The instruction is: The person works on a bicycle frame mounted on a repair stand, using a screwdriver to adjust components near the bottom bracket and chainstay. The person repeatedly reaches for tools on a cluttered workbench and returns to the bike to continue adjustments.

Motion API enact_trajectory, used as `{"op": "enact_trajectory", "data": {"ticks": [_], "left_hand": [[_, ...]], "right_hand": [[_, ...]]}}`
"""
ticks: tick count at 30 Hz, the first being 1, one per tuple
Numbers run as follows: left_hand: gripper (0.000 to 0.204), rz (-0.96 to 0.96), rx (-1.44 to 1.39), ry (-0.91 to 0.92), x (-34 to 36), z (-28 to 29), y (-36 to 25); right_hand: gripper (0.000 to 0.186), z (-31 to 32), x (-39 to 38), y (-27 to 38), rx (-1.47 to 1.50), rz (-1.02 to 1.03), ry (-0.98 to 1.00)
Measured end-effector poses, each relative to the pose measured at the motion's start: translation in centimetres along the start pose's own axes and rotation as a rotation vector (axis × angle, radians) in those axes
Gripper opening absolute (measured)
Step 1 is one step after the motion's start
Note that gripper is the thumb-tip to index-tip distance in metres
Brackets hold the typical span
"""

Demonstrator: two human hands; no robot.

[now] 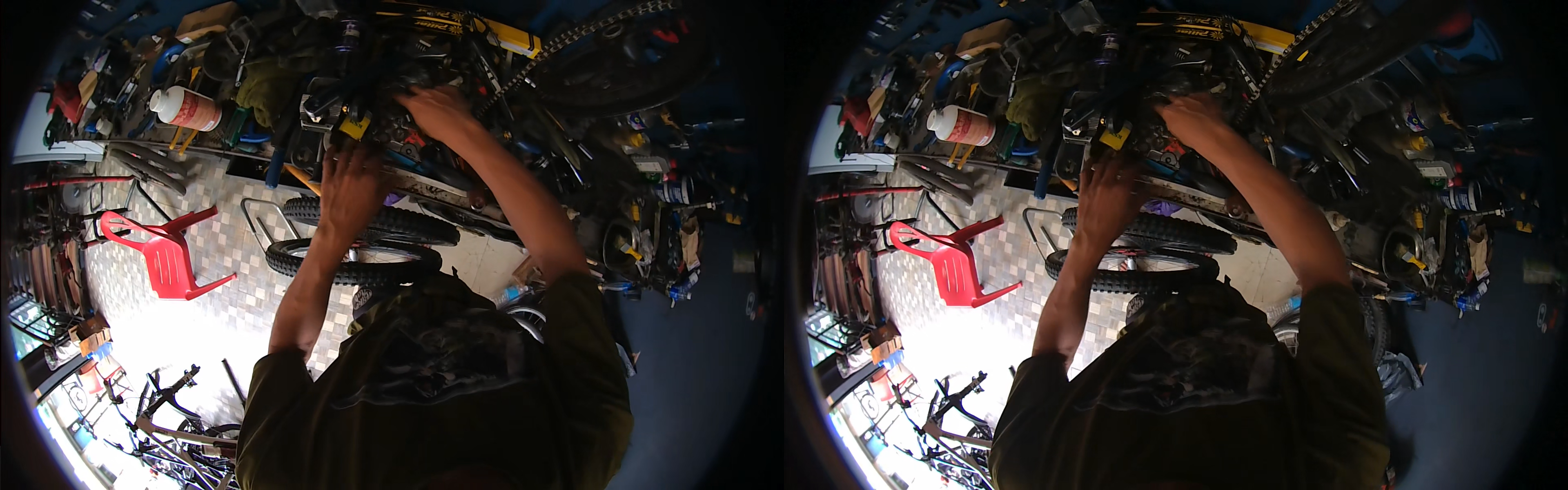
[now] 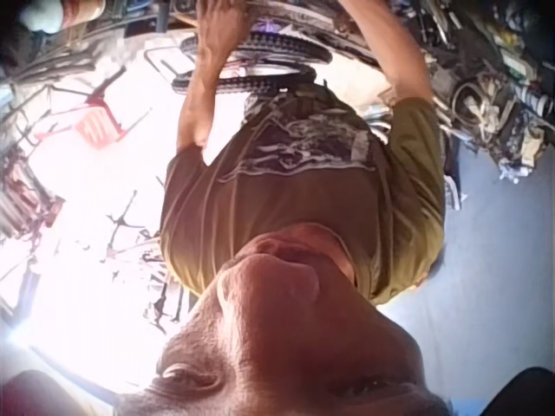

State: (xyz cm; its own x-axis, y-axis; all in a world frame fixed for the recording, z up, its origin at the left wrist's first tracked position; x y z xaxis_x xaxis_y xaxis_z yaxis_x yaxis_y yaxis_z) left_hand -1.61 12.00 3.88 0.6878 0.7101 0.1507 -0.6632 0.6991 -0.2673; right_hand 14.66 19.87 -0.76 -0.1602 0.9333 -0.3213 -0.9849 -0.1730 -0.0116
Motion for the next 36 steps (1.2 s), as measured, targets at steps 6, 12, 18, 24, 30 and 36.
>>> {"op": "enact_trajectory", "data": {"ticks": [6, 12, 18, 24, 30, 36], "left_hand": [[0.041, 0.023, -0.036, -0.039, -1.0, 0.5, 4.0], [0.041, 0.003, -0.099, -0.018, -0.3, 0.4, 4.0], [0.037, 0.011, -0.186, -0.043, -0.7, 0.4, 4.4], [0.037, 0.029, -0.205, -0.029, -0.6, 0.3, 4.4], [0.037, 0.026, -0.206, -0.028, -0.7, 0.2, 4.5], [0.038, 0.041, -0.153, -0.001, -0.3, 0.9, 3.6]], "right_hand": [[0.040, 3.1, -4.6, 2.7, 0.073, 0.025, -0.047], [0.041, 0.2, -4.7, 5.2, 0.269, 0.106, -0.047], [0.039, 1.6, -4.8, 2.1, 0.267, -0.113, -0.028], [0.036, 2.5, -6.3, 0.1, 0.341, -0.201, -0.079], [0.034, 2.1, -7.0, 0.7, 0.351, -0.193, 0.047], [0.025, 0.8, -8.4, 3.1, 0.297, -0.003, 0.115]]}}
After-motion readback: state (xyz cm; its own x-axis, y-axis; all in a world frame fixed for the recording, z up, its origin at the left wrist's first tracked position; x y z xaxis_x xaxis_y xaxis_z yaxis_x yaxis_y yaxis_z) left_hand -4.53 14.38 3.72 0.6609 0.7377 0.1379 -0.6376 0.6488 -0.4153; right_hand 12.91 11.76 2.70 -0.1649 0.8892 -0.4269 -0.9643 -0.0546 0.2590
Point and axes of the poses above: each hand's wrist, its own x-axis towards the middle knuckle, its own z-axis out of the back of the hand, y = z × x, the point moved 9 cm from there along x, towards the middle knuckle, and after that the axes turned 8 degrees about y, right-handed, at the moved point
